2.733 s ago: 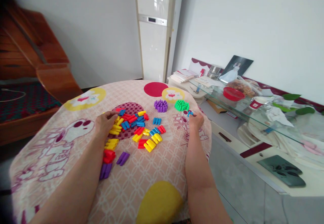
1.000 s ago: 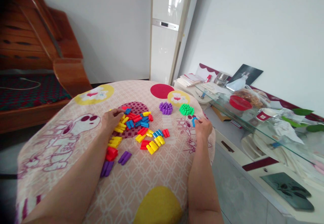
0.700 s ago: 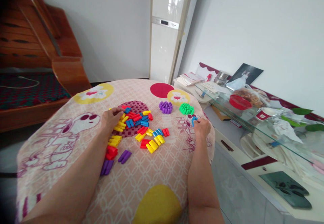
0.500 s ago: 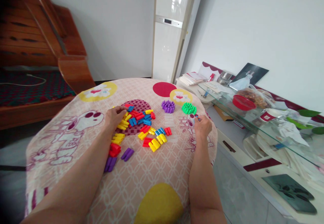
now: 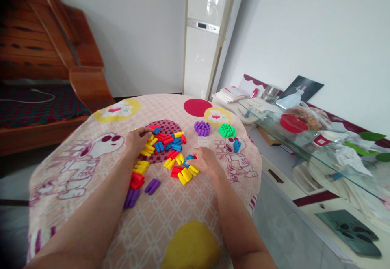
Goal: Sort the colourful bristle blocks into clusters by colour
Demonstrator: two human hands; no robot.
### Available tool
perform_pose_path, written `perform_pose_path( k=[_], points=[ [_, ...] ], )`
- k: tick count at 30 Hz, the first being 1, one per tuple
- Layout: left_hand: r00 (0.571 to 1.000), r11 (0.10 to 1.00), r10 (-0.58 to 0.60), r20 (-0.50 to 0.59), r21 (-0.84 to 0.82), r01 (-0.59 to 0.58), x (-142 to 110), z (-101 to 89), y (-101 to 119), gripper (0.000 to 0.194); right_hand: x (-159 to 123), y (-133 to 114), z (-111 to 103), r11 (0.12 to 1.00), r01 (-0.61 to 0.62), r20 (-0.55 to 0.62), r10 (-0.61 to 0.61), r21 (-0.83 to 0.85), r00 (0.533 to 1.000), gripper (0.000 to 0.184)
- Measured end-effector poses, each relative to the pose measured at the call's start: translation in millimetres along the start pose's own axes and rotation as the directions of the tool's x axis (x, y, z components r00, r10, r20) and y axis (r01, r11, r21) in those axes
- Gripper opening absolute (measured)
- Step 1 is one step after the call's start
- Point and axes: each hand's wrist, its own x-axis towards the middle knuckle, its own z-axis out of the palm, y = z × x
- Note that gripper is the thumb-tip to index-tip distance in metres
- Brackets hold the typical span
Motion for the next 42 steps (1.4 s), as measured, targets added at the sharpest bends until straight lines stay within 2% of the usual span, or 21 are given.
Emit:
perform_pose_path(
  k=[4,7,9,11,13,15,18,20,25,28,40,42],
  points=[
    [1.000,1.000,-0.010,0.001,0.005,0.010,-0.7,-1.1,1.7,0.034,3.4,7.0,6.1,0.973,-0.027,-0.068,0.044,0.227,0.997,0.022],
    [1.000,1.000,-0.017,0.003,0.009,0.017,-1.6,-2.2,3.8,0.034,3.8,28.3,3.0,0.935,-0.049,-0.211,0.130,0.350,0.969,0.026],
    [1.000,1.000,-0.021,0.008,0.015,0.021,-2.0,-2.7,4.8,0.034,3.0,47.1,-2.4,0.917,-0.103,-0.307,0.233,0.384,0.923,0.028],
    [1.000,1.000,-0.025,0.010,0.019,0.025,-2.0,-2.9,5.1,0.035,1.6,65.5,-8.8,0.900,-0.196,-0.389,0.353,0.389,0.851,0.027],
    [1.000,1.000,-0.026,0.008,0.018,0.026,-1.6,-2.6,4.5,0.035,-0.7,80.1,-14.6,0.901,-0.297,-0.469,0.421,0.316,0.777,0.028],
    [1.000,1.000,-0.021,0.009,0.015,0.021,-1.0,-2.2,3.6,0.035,-3.1,88.8,-18.9,0.903,-0.393,-0.526,0.422,0.173,0.738,0.029],
    [1.000,1.000,-0.019,0.015,0.015,0.019,-0.7,-1.7,3.0,0.035,-4.7,92.3,-20.5,0.878,-0.479,-0.528,0.401,-0.011,0.748,0.028],
    [1.000,1.000,-0.021,0.018,0.017,0.020,-0.9,-1.9,3.2,0.035,-2.9,91.1,-18.2,0.869,-0.492,-0.515,0.399,-0.051,0.758,0.030],
    [1.000,1.000,-0.004,0.010,0.026,0.004,-0.4,-2.4,3.0,0.035,7.5,88.8,-7.6,0.901,-0.433,-0.537,0.372,0.015,0.757,0.037],
    [1.000,1.000,0.012,0.009,0.023,-0.012,0.6,-1.9,1.2,0.035,11.2,89.1,-4.5,0.916,-0.400,-0.535,0.360,0.045,0.764,0.032],
    [1.000,1.000,-0.009,0.023,0.012,0.009,0.5,-1.7,0.8,0.036,5.3,90.1,-9.5,0.885,-0.466,-0.464,0.420,0.017,0.780,0.024],
    [1.000,1.000,-0.006,0.020,0.012,0.006,0.2,-1.8,0.7,0.036,2.7,89.5,-12.6,0.871,-0.492,-0.477,0.433,0.002,0.764,0.024]
  ],
)
